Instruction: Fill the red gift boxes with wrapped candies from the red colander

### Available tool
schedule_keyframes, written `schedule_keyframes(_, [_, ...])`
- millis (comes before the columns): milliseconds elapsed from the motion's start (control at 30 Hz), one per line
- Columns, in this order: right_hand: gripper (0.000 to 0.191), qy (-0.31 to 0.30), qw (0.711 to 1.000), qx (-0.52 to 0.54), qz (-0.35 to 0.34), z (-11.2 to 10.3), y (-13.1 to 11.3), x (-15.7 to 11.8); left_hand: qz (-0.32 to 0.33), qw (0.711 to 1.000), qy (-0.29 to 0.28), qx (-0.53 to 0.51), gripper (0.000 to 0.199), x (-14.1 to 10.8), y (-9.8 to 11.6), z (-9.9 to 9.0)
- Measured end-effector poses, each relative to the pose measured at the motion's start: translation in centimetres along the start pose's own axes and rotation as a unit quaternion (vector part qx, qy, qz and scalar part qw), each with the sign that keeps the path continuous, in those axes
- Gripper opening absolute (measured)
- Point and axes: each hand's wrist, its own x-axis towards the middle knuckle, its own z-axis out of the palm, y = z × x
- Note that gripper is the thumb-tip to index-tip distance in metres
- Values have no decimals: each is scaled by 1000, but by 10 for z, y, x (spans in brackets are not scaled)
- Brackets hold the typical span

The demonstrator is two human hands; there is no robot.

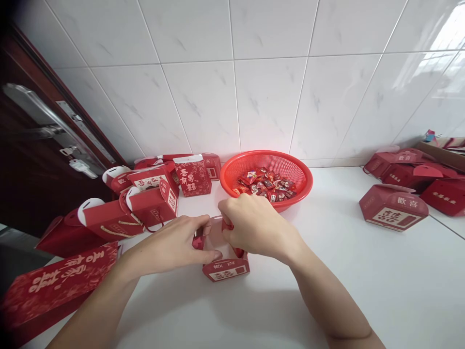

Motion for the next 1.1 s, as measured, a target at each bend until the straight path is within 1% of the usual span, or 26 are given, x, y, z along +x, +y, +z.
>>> schedule_keyframes(67, [19,-24,999,-33,1,3,0,1,-5,1000,-4,12,27,-1,0,-2])
schedule_keyframes(167, [18,-18,998,-58,-10,10,-4,4,-4,1000,-13,19,32,-3,-1,-6])
schedule_keyframes(233, [17,-20,998,-62,-26,15,-7,6,2,1000,-26,18,34,-3,-1,-7])
schedule_keyframes(400, [13,-58,995,-51,-58,25,-16,11,15,999,-40,7,32,-4,-2,-7])
schedule_keyframes(500, [17,-69,995,-54,-53,26,-17,14,13,999,-33,-1,32,-5,-2,-7])
schedule_keyframes(633, [24,-85,992,-88,-32,23,-13,15,12,999,-32,8,32,-7,-2,-6])
schedule_keyframes(833, [18,-58,993,-105,-21,22,-9,11,0,999,-37,15,27,-9,-1,-2])
schedule_keyframes(967, [14,-52,996,-61,-28,21,-7,7,6,999,-38,11,26,-9,-2,0])
schedule_keyframes(1100, [5,-75,995,31,-49,17,-5,5,17,999,-42,-10,27,-9,-4,2])
